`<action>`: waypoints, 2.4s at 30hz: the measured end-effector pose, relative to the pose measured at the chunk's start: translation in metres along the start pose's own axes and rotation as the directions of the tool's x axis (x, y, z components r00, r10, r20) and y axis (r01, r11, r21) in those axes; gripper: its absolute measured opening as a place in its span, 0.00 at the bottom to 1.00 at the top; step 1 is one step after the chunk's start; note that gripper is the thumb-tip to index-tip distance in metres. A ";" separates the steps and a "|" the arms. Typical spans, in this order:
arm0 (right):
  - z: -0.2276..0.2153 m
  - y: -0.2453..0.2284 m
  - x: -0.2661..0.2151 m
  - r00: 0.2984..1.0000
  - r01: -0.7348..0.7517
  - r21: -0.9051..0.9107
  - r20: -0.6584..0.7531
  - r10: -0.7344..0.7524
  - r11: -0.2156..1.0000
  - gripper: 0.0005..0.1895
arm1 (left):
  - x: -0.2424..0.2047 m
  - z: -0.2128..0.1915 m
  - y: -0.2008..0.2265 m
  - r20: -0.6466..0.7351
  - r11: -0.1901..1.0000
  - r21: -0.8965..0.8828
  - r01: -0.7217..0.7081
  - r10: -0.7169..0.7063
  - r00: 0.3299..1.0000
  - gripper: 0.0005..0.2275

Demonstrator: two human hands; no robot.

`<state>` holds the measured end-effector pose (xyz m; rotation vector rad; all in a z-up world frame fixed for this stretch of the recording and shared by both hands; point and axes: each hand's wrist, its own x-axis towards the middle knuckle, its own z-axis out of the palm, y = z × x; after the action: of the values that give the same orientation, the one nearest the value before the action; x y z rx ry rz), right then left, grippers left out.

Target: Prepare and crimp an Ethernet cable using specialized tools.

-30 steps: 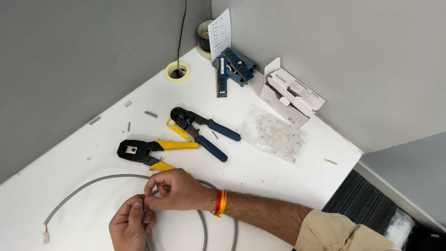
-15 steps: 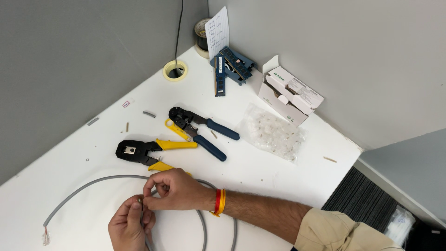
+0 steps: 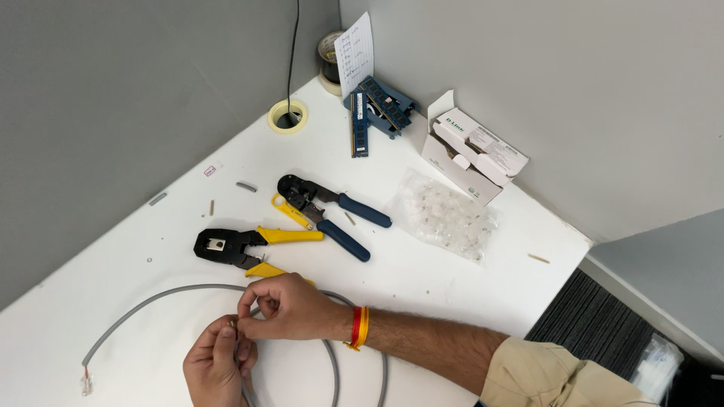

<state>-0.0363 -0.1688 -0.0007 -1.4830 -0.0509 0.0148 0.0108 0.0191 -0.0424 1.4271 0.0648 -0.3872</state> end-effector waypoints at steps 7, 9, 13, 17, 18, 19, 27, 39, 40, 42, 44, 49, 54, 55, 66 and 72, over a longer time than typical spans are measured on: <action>0.000 -0.006 0.000 1.000 0.001 -0.006 -0.007 -0.001 1.000 0.09 | 0.002 -0.001 -0.002 0.009 1.000 -0.021 0.005 -0.005 1.000 0.10; 0.000 -0.007 -0.001 1.000 -0.013 -0.023 -0.006 0.013 1.000 0.09 | -0.003 0.002 0.003 -0.009 1.000 -0.011 0.015 -0.015 1.000 0.10; 0.001 -0.007 -0.001 1.000 -0.010 -0.010 0.003 0.011 1.000 0.08 | -0.010 0.008 0.013 -0.019 0.999 -0.018 0.027 -0.027 0.999 0.10; 0.001 -0.005 0.001 1.000 0.004 -0.023 0.002 -0.004 1.000 0.09 | -0.013 0.008 0.017 0.032 0.999 -0.040 0.032 -0.031 0.999 0.10; 0.002 -0.003 0.001 1.000 0.006 -0.030 -0.005 -0.006 1.000 0.09 | -0.015 0.009 0.019 0.049 0.999 -0.035 0.034 -0.033 0.998 0.11; 0.003 -0.002 0.002 1.000 0.003 -0.029 0.000 -0.003 1.000 0.09 | -0.017 0.012 0.023 0.044 0.999 -0.037 0.036 -0.034 0.998 0.11; 0.002 -0.002 0.003 1.000 -0.004 -0.030 -0.002 0.003 1.000 0.09 | -0.018 0.013 0.026 0.050 0.998 -0.009 0.056 -0.056 0.997 0.10; 0.001 -0.006 0.001 1.000 -0.014 -0.039 0.011 0.015 0.999 0.07 | -0.018 0.018 0.030 0.076 0.997 -0.064 0.053 -0.049 0.996 0.09; 0.003 -0.007 0.002 1.000 -0.016 -0.036 0.018 0.017 0.999 0.07 | -0.018 0.015 0.030 0.069 0.996 -0.064 0.054 -0.049 0.996 0.09; 0.004 -0.009 0.003 1.000 -0.017 -0.037 0.013 0.017 0.999 0.07 | -0.017 0.015 0.029 0.074 0.997 -0.054 0.057 -0.052 0.996 0.09; 0.000 -0.009 0.002 1.000 -0.017 -0.039 0.010 0.018 0.999 0.06 | -0.015 0.018 0.026 0.084 0.996 -0.063 0.058 -0.052 0.995 0.09; 0.001 -0.003 0.004 0.998 -0.015 -0.014 0.058 0.016 1.000 0.05 | -0.014 0.015 0.021 0.056 0.991 -0.124 0.044 -0.037 0.998 0.08; -0.003 0.006 0.003 1.000 -0.005 -0.059 0.015 0.005 0.998 0.02 | -0.019 0.015 0.023 0.193 0.979 -0.202 0.029 0.011 0.981 0.06; 0.000 0.003 0.003 0.999 -0.015 -0.046 0.042 0.017 0.999 0.02 | -0.020 0.014 0.027 0.161 0.979 -0.203 0.030 0.003 0.987 0.06; -0.001 -0.011 0.002 0.997 -0.075 -0.064 0.023 0.077 0.995 0.00 | -0.020 0.015 0.036 0.211 0.976 -0.195 0.096 -0.054 0.976 0.06; -0.001 -0.010 0.001 0.998 -0.058 -0.048 0.027 0.060 0.997 0.01 | -0.019 0.015 0.036 0.216 0.976 -0.190 0.105 -0.063 0.974 0.07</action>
<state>-0.0351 -0.1708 0.0094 -1.5313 -0.0302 0.0826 0.0008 0.0126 -0.0003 1.1810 -0.0061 -0.5832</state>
